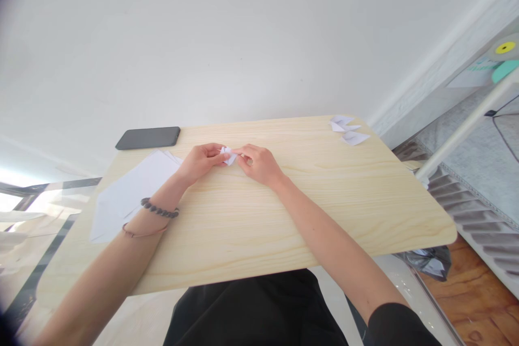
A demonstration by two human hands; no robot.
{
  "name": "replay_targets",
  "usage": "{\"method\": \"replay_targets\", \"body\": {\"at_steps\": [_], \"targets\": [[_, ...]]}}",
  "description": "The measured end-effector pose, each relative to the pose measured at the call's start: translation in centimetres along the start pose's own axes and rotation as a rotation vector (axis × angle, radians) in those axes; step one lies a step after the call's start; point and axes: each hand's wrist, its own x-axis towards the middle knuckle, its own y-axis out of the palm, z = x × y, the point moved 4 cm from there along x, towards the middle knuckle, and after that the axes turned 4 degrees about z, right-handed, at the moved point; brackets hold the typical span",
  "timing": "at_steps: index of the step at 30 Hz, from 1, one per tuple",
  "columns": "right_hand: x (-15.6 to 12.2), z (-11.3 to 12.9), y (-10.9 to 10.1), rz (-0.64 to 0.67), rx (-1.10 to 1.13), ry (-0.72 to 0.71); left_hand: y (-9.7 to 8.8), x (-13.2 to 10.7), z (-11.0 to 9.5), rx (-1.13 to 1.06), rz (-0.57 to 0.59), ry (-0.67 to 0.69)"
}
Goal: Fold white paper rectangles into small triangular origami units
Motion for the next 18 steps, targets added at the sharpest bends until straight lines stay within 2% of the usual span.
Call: {"method": "replay_targets", "body": {"at_steps": [6, 13, 18], "targets": [[0.17, -0.54, -0.06, 0.011, 0.11, 0.151, -0.19, 0.03, 0.34, 0.106, -0.041, 0.032], [0.19, -0.67, -0.05, 0.047, 0.124, 0.19, -0.27, 0.11, 0.64, 0.111, -0.051, 0.009], [0.2, -0.69, 0.04, 0.064, 0.136, 0.2, 0.01, 0.08, 0.36, 0.104, -0.058, 0.048]]}}
